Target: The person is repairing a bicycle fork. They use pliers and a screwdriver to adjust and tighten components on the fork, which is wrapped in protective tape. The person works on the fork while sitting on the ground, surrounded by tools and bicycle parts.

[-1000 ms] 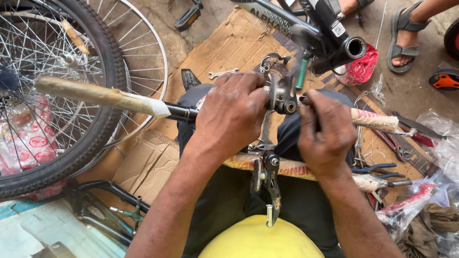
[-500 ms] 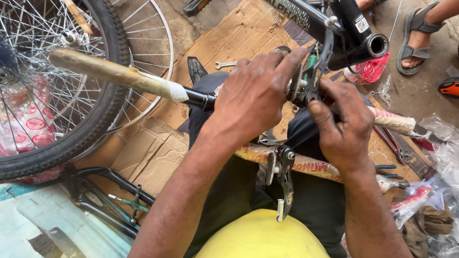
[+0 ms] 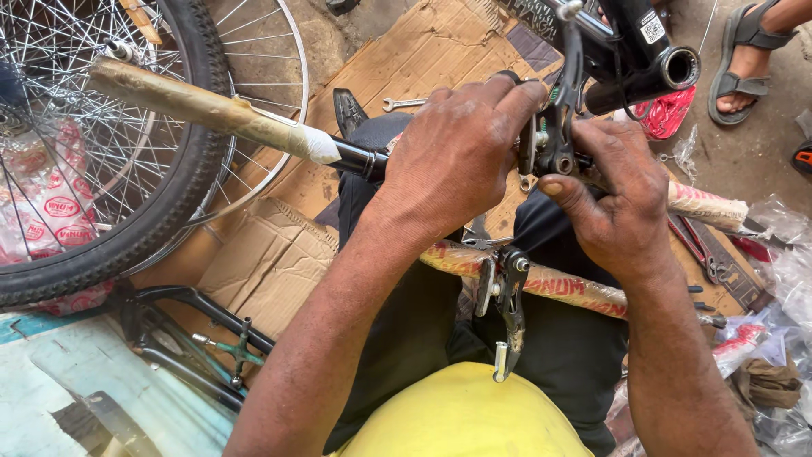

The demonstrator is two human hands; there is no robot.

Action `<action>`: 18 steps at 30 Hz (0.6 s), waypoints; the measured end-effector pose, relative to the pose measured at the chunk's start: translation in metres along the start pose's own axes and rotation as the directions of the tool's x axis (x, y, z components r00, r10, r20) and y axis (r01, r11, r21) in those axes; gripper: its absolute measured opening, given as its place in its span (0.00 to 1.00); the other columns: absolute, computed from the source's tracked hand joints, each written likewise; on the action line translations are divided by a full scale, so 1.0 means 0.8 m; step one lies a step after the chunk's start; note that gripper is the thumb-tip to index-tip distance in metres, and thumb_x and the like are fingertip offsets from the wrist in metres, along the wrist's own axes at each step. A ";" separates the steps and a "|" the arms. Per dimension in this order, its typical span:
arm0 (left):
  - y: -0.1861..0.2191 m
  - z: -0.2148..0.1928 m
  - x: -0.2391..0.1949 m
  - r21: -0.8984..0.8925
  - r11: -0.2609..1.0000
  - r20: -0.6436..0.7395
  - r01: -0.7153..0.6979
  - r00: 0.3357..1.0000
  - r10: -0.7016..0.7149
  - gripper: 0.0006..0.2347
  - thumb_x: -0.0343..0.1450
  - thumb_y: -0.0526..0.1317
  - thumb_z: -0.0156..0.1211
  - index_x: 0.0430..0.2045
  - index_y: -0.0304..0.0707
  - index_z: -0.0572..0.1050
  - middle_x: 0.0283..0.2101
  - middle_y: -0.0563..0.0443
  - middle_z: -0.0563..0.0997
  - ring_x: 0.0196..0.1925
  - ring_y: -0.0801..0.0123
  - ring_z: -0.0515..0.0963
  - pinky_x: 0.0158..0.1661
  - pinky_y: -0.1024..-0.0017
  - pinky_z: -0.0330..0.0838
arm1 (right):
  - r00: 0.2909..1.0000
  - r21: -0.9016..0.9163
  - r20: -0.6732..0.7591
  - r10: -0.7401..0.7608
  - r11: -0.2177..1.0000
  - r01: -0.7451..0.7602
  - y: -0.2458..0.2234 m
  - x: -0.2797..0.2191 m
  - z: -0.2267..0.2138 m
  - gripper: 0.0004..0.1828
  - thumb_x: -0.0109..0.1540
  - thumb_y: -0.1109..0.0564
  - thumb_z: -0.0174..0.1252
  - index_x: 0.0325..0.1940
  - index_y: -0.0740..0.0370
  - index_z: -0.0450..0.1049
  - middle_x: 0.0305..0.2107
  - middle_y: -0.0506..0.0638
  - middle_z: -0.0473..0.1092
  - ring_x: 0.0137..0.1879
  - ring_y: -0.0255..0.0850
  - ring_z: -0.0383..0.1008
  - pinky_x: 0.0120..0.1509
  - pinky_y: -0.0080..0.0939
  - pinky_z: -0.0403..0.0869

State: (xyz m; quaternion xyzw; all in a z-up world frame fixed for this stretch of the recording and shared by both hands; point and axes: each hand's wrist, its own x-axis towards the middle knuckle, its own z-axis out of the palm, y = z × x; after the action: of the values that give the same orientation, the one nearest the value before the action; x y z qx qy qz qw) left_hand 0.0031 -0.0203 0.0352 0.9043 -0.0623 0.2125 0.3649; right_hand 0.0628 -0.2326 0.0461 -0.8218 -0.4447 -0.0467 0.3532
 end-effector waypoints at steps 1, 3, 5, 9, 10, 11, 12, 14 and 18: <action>0.000 0.001 0.001 0.008 1.000 0.001 -0.001 1.000 0.001 0.20 0.66 0.31 0.66 0.53 0.36 0.72 0.41 0.46 0.79 0.45 0.51 0.80 0.43 0.53 0.70 | 1.000 -0.021 -0.004 0.014 1.000 -0.014 0.001 -0.001 0.001 0.29 0.67 0.43 0.64 0.60 0.71 0.72 0.49 0.61 0.72 0.56 0.50 0.73 0.60 0.46 0.74; -0.001 0.005 0.001 0.011 1.000 0.007 -0.008 1.000 0.008 0.19 0.67 0.31 0.65 0.53 0.37 0.72 0.39 0.47 0.79 0.45 0.52 0.80 0.43 0.52 0.70 | 0.999 -0.033 -0.011 0.042 0.999 -0.042 0.002 -0.008 0.002 0.28 0.70 0.43 0.65 0.60 0.70 0.73 0.49 0.60 0.73 0.55 0.47 0.74 0.59 0.42 0.74; -0.004 0.008 0.002 0.005 1.000 0.010 -0.016 1.000 0.016 0.19 0.66 0.32 0.66 0.52 0.36 0.72 0.38 0.48 0.79 0.44 0.53 0.81 0.42 0.52 0.69 | 0.998 0.013 -0.016 0.058 0.998 -0.058 0.004 -0.010 0.002 0.25 0.72 0.44 0.64 0.59 0.70 0.74 0.49 0.59 0.73 0.55 0.45 0.75 0.59 0.40 0.75; -0.005 0.013 0.001 0.004 1.000 -0.010 -0.016 1.000 0.017 0.17 0.66 0.31 0.66 0.49 0.37 0.73 0.37 0.49 0.79 0.45 0.54 0.81 0.43 0.53 0.70 | 0.995 0.118 -0.033 0.093 0.989 -0.088 -0.004 -0.004 0.000 0.23 0.71 0.44 0.57 0.55 0.69 0.74 0.46 0.58 0.72 0.53 0.44 0.74 0.58 0.41 0.73; -0.005 0.014 0.001 -0.002 1.000 -0.015 -0.020 1.000 0.020 0.17 0.65 0.31 0.66 0.48 0.37 0.73 0.37 0.49 0.79 0.45 0.54 0.81 0.43 0.53 0.70 | 0.995 0.117 -0.034 0.094 0.989 -0.090 -0.006 -0.003 0.000 0.23 0.72 0.45 0.57 0.55 0.69 0.74 0.47 0.57 0.72 0.53 0.44 0.74 0.57 0.40 0.73; -0.005 0.014 0.001 -0.007 1.000 -0.020 -0.024 1.000 0.024 0.17 0.65 0.31 0.67 0.47 0.37 0.73 0.37 0.49 0.79 0.45 0.54 0.81 0.43 0.53 0.70 | 0.995 0.116 -0.034 0.096 0.989 -0.091 -0.007 -0.002 0.000 0.22 0.73 0.45 0.57 0.55 0.69 0.74 0.47 0.57 0.72 0.53 0.44 0.74 0.57 0.39 0.73; -0.006 0.014 0.001 -0.020 1.000 -0.022 -0.022 1.000 0.021 0.16 0.64 0.31 0.68 0.46 0.37 0.73 0.36 0.48 0.79 0.44 0.53 0.81 0.42 0.53 0.70 | 0.995 0.116 -0.033 0.097 0.989 -0.092 -0.007 -0.001 -0.001 0.22 0.73 0.45 0.56 0.55 0.69 0.74 0.47 0.57 0.72 0.53 0.44 0.74 0.56 0.38 0.73; -0.007 0.013 0.001 -0.046 0.999 -0.024 -0.020 1.000 0.019 0.16 0.63 0.33 0.70 0.42 0.36 0.73 0.34 0.47 0.78 0.42 0.51 0.80 0.41 0.53 0.69 | 0.995 0.183 -0.009 0.097 0.979 -0.093 -0.004 0.002 -0.003 0.22 0.74 0.45 0.57 0.56 0.69 0.74 0.48 0.56 0.72 0.54 0.42 0.74 0.56 0.36 0.72; -0.006 0.009 0.001 -0.058 0.998 0.015 -0.011 1.000 0.012 0.14 0.63 0.31 0.70 0.38 0.36 0.71 0.35 0.47 0.76 0.42 0.50 0.79 0.41 0.52 0.69 | 0.998 0.206 0.025 0.053 0.977 -0.057 0.003 0.004 -0.008 0.22 0.74 0.45 0.57 0.58 0.69 0.73 0.50 0.58 0.72 0.55 0.43 0.74 0.62 0.39 0.73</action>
State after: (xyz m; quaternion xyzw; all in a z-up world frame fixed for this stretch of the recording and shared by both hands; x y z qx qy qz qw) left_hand 0.0079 -0.0215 0.0280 0.8947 -0.0763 0.2057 0.3891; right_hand 0.0679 -0.2352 0.0512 -0.7930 -0.4277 0.0177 0.4335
